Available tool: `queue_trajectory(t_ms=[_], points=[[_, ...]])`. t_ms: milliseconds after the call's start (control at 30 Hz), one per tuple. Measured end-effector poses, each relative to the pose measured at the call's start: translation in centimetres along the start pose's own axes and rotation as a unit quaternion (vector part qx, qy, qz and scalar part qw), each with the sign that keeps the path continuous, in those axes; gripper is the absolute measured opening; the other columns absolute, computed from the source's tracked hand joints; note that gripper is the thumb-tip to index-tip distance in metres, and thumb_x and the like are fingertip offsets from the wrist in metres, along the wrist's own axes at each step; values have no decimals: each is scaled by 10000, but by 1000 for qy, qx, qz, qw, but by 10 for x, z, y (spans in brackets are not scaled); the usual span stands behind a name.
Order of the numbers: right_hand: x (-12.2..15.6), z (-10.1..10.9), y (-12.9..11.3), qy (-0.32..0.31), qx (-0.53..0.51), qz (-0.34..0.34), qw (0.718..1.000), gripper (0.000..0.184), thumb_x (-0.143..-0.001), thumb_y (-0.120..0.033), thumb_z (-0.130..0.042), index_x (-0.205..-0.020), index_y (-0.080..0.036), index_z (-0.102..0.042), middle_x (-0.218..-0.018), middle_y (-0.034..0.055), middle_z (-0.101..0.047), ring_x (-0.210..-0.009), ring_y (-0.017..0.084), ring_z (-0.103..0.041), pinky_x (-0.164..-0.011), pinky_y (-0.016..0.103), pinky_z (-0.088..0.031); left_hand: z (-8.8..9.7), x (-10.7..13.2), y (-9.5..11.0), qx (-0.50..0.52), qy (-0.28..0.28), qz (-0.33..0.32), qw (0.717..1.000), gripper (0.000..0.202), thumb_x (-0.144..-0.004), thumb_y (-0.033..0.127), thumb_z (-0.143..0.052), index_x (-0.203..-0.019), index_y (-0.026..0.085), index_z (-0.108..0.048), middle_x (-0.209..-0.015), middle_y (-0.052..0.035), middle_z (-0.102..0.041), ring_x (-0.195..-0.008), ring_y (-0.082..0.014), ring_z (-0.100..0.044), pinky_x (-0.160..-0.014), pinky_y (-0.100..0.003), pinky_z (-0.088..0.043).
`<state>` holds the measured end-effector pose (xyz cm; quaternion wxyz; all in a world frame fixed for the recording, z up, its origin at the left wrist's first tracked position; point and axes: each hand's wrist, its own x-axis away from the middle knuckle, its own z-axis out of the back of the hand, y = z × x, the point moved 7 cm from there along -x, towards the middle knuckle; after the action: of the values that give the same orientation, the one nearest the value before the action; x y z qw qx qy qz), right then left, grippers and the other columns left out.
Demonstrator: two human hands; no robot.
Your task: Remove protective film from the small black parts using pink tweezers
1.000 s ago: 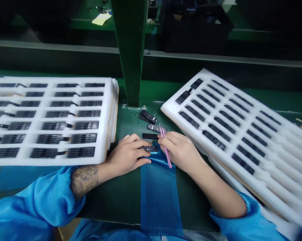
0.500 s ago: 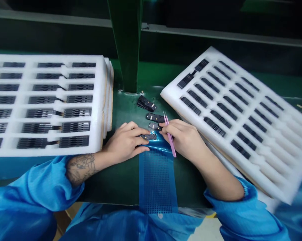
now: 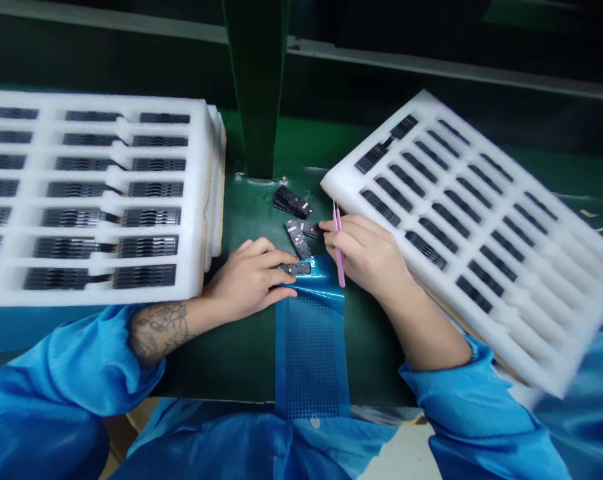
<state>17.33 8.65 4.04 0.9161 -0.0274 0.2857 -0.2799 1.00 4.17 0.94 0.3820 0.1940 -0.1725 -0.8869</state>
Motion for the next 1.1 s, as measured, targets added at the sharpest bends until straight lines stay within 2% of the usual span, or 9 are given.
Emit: queue_trajectory(t_ms=[133,233,300,367,467,567,700,867,1100], points=[[-2,1,-2,46,-23,-45,998,123,-901,-117,-631,-848,-221,-596,-995,80,-764,-948,232,-714,-796,391,-607,0,-1,0,-4,-2,0,1000,232,-953,438,-654,-1040,257,-771,-1269,-12,-704,-1031,-215,-546,-839,-382,-433],[-3,-9,-12,-11,-56,-52,997,106,-919,-161,-644,-851,-216,-584,-956,82,-754,-928,233,-708,-766,378,-597,0,0,0,-9,-2,-1,1000,244,-952,452,-651,-1049,262,-771,-1262,-8,-707,-1026,-217,-544,-829,-383,-430],[-2,-17,-18,-68,-57,-39,995,119,-952,-152,-600,-850,-209,-579,-940,86,-741,-936,231,-692,-780,376,-587,0,0,0,-11,1,-4,1000,247,-954,458,-647,-1044,265,-771,-1260,0,-708,-1025,-217,-541,-821,-381,-428],[-1,-20,-20,-94,-50,-43,993,145,-976,-140,-558,-846,-202,-575,-885,84,-721,-937,232,-677,-787,375,-578,0,0,0,-11,4,-6,1000,247,-958,460,-639,-1038,268,-773,-1262,10,-707,-1027,-216,-539,-818,-379,-425],[0,-20,-19,-98,-44,-68,992,151,-982,-136,-540,-849,-198,-576,-829,74,-701,-894,230,-671,-744,356,-566,0,-1,1,-12,8,-8,1000,245,-965,458,-629,-1034,273,-775,-1266,24,-706,-1029,-213,-540,-822,-377,-425],[-3,-19,-17,-77,-42,-99,991,116,-970,-151,-565,-865,-201,-572,-881,81,-717,-861,225,-667,-722,351,-555,0,-1,0,-15,9,-9,1000,244,-959,460,-637,-1030,273,-777,-1257,17,-710,-1020,-212,-542,-813,-377,-421],[-8,-24,-19,-89,-37,-86,992,104,-990,-190,-553,-888,-196,-577,-927,99,-728,-880,236,-651,-745,367,-540,0,0,1,-24,9,-14,1000,249,-953,466,-644,-1045,276,-775,-1249,12,-715,-1017,-218,-542,-799,-378,-417],[-6,-22,-17,-129,-10,-88,988,165,-993,-133,-512,-850,-190,-571,-856,88,-717,-840,228,-643,-710,344,-514,2,0,1,-24,14,-13,1000,256,-960,465,-635,-1035,263,-773,-1257,24,-714,-1024,-215,-547,-805,-373,-424],[-3,-19,-14,-110,2,-106,988,115,-979,-194,-572,-864,-187,-566,-893,93,-719,-865,238,-649,-730,353,-523,2,0,2,-24,22,-19,999,240,-956,453,-645,-1016,261,-775,-1248,30,-716,-1014,-208,-550,-807,-370,-428]])
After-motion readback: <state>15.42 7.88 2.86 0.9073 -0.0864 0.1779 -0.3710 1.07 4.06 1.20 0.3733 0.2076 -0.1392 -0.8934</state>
